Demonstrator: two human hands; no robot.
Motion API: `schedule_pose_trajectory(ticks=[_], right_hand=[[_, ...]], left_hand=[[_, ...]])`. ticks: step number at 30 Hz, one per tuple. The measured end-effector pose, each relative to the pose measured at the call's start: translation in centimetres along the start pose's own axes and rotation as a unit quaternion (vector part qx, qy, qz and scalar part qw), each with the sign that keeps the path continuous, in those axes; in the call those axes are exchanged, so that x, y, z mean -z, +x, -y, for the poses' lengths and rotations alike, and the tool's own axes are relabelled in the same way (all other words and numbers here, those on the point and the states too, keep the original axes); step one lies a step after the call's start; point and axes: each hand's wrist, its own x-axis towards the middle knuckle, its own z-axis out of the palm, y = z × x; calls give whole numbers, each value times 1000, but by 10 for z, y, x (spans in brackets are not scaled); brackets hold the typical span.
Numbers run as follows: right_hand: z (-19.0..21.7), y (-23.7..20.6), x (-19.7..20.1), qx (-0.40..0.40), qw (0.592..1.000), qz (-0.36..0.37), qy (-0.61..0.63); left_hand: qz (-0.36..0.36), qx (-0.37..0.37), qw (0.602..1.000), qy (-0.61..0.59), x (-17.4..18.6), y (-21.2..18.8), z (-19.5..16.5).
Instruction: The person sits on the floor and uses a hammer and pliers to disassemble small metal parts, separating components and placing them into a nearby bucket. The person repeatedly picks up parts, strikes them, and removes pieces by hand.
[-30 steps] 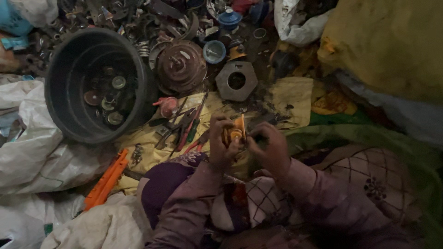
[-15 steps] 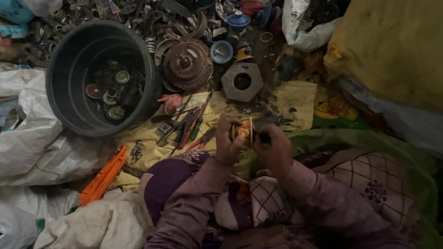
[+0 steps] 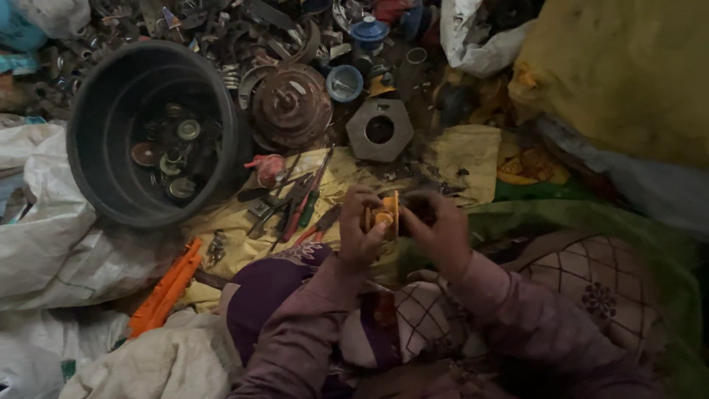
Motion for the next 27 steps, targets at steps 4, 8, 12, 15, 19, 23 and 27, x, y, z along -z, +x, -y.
schedule_pose_trajectory(ticks=[4,8,12,15,19,23,27], right_hand=[[-7,5,3,-88,967,76,224],[-11,3,2,-151,921,110,343],[-14,-1,2,-171,912,120,353],[-18,-3,-2,-170,920,100,339],[-14,-6,-9,-98,970,72,210],[4,-18,4,-114,942,89,302],[1,-15,36,-8,965,22,261]], left_hand=[[-9,-6,997,-73,0,-2,2],[-27,7,993,-115,0,-3,3],[0,-8,997,-81,3,0,-2],[0,-45,999,-6,4,2,-8],[-8,-73,996,53,2,-3,-3],[-67,-92,987,114,6,-17,39],[-218,182,945,-161,20,-18,103]])
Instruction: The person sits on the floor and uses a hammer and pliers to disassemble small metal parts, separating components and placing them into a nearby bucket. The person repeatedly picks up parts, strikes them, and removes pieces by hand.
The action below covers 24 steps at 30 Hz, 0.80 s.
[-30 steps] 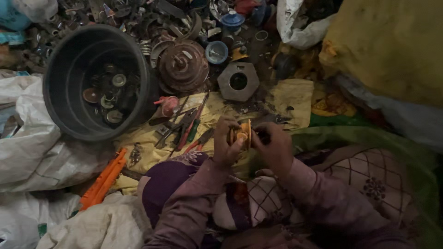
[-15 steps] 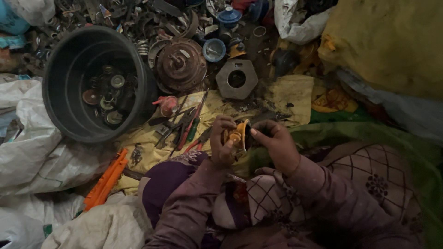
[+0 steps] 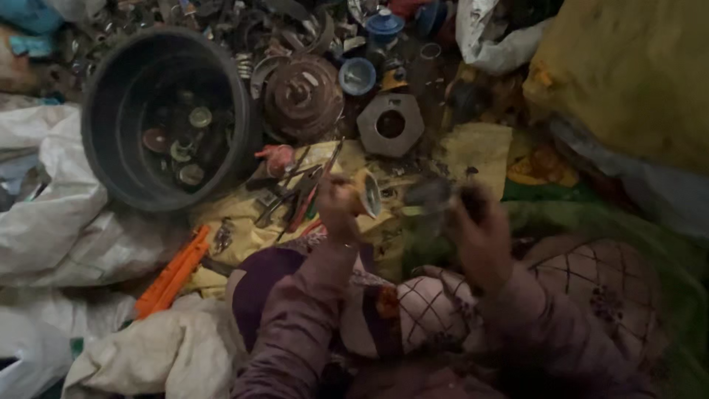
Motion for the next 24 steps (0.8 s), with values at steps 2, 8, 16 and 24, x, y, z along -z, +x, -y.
schedule_pose_trajectory(ticks=[2,8,16,24], right_hand=[[-15,20,22,-2,1000,15,-7],[-124,76,101,16,879,-8,-477],[-51,138,50,-6,740,139,-658],[73,135,-109,-48,990,133,8]], left_hand=[[47,36,947,-316,15,15,11],[-55,148,925,-347,-3,20,6],[-203,267,902,-272,-51,28,17],[-157,228,932,-236,-55,40,19]])
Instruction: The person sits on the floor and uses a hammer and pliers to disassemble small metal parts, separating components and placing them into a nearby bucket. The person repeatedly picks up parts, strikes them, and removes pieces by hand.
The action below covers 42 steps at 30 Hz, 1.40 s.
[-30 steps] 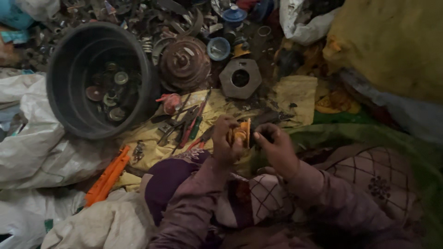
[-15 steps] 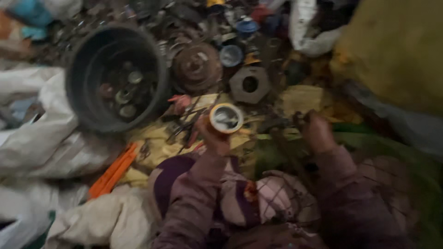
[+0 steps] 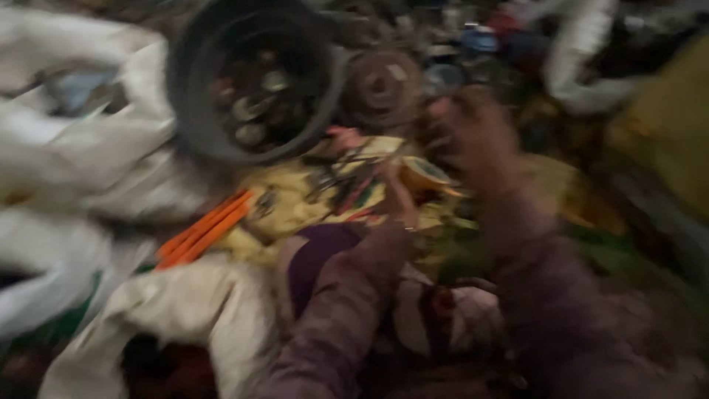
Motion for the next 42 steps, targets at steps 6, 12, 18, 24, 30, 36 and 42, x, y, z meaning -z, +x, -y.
schedule_pose_trajectory(ticks=[6,12,18,24,30,36,42], right_hand=[[-65,-68,-6,151,920,-57,-357],[-118,-102,84,42,921,-119,-369],[-164,-89,106,-318,934,-87,140],[-194,-72,110,-275,875,-66,392],[-205,-79,101,-321,845,-144,402],[-184,-92,70,-297,882,-98,353],[-150,-86,60,-399,844,-126,335]], left_hand=[[73,45,996,-6,11,-18,-32],[105,-30,955,277,10,-32,-19],[240,-179,814,497,-38,-98,-49],[213,-357,583,698,-127,-39,-75],[253,-532,238,772,-195,113,-7],[255,-375,208,867,-212,184,29],[287,-495,234,786,-207,182,23]])
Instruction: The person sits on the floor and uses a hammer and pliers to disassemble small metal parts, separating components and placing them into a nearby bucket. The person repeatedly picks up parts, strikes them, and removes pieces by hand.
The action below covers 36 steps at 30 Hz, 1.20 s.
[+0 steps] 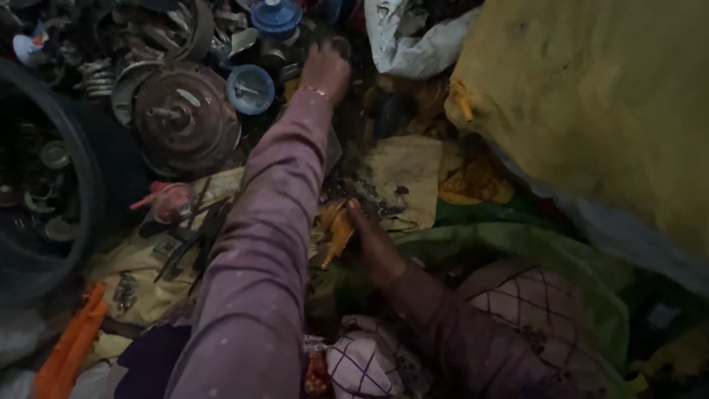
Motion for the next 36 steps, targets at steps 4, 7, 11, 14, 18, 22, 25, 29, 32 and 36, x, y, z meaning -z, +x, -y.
schedule_pose_trajectory(ticks=[4,7,11,14,18,22,25,29,32,36], right_hand=[[1,-2,1,23,1000,19,2],[-5,5,9,155,978,135,-40],[-9,19,20,184,978,81,-61],[-7,23,24,134,989,69,14],[2,16,19,126,989,58,-50],[9,6,7,71,993,20,-90],[12,2,2,45,994,7,-103],[8,7,8,43,994,-18,-97],[0,14,15,110,989,43,-93],[-9,22,19,146,979,122,-78]], left_hand=[[-27,124,982,-136,43,-8,6],[35,101,962,-250,84,13,21],[166,61,934,-310,120,49,35],[81,109,937,-322,130,46,44],[-72,156,941,-291,122,17,58],[-52,155,967,-197,84,-49,50],[-3,155,984,-92,48,-74,37],[-10,142,987,-78,35,-78,39],[-92,80,985,-118,56,-81,62],[-269,162,924,-216,113,-92,103]])
